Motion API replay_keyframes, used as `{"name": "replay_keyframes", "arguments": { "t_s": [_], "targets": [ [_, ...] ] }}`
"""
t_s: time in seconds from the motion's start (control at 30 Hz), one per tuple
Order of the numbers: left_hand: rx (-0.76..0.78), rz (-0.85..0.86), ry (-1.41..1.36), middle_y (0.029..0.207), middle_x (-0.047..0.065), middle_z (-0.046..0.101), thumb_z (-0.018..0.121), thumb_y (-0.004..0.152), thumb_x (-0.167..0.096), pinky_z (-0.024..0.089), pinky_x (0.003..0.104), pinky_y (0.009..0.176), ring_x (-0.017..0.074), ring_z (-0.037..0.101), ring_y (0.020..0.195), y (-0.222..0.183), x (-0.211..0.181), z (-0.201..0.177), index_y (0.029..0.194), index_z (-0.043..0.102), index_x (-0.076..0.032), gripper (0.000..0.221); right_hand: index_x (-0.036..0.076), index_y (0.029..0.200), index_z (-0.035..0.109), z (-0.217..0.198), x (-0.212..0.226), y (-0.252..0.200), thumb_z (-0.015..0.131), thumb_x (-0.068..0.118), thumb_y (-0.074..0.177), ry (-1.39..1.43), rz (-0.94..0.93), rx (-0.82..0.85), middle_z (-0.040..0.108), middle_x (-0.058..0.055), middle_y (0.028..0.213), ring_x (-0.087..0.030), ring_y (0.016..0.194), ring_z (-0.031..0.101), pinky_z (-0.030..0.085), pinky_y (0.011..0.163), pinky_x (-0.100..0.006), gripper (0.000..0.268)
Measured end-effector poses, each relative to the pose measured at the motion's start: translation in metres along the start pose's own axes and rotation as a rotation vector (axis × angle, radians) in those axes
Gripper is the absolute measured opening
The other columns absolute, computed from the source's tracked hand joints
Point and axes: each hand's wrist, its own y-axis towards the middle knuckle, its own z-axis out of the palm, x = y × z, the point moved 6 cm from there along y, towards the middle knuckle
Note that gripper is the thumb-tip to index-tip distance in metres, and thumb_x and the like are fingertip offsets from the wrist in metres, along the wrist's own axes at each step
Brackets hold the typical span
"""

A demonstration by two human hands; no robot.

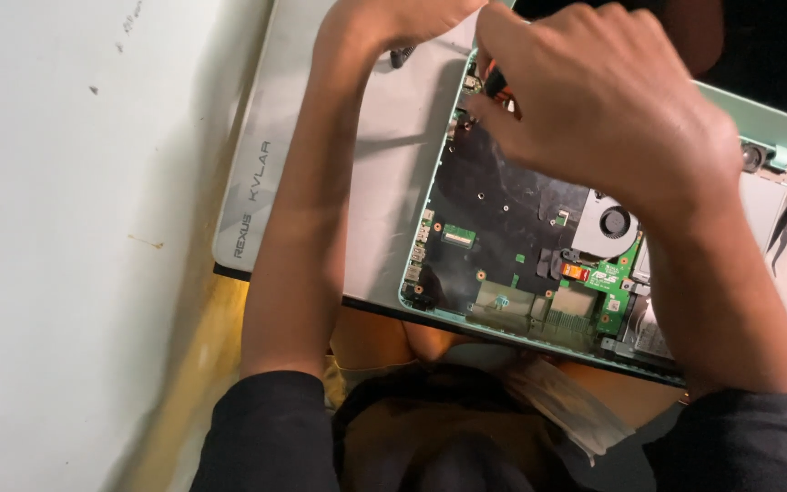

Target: A person cleans the interior of a laptop with a brush, installs a hard drive and a bracket, and then uses a screwdriver to secure them with screws.

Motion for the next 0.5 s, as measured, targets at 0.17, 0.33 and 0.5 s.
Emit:
{"name": "replay_keyframes", "arguments": {
  "t_s": [0.17,0.33,0.5],
  "targets": [
    [0.043,-0.082,0.016,0.085,-0.010,0.075,0.093,0.107,-0.033,0.051,0.018,0.065,0.0019,0.063,0.072,-0.034,0.016,0.020,0.106,0.088,-0.019,0.015,0.003,0.122,0.079,0.016,-0.026,-0.038,0.082,0.033,0.128,0.011,0.013,-0.059,0.075,-0.008,0.093,-0.023,0.053,0.059,0.053,0.051,-0.039,0.031],
    [0.108,-0.053,0.025,0.082,-0.011,0.074,0.096,0.108,-0.034,0.050,0.017,0.064,0.0003,0.062,0.070,-0.004,0.046,0.046,0.104,0.089,-0.020,0.016,-0.001,0.126,0.078,0.028,-0.085,-0.132,0.084,0.022,0.127,0.174,0.205,-0.145,0.074,-0.010,0.099,-0.023,0.062,0.059,0.052,0.058,-0.037,0.024],
    [0.489,-0.046,0.321,0.084,0.003,0.072,0.093,0.104,-0.033,0.052,0.033,0.059,0.0162,0.060,0.066,0.071,0.099,0.088,0.121,0.083,-0.013,0.027,-0.005,0.130,0.076,0.043,-0.126,-0.241,0.085,0.011,0.126,0.333,0.375,-0.257,0.073,-0.013,0.105,-0.022,0.072,0.059,0.051,0.065,-0.036,0.019]
  ]
}}
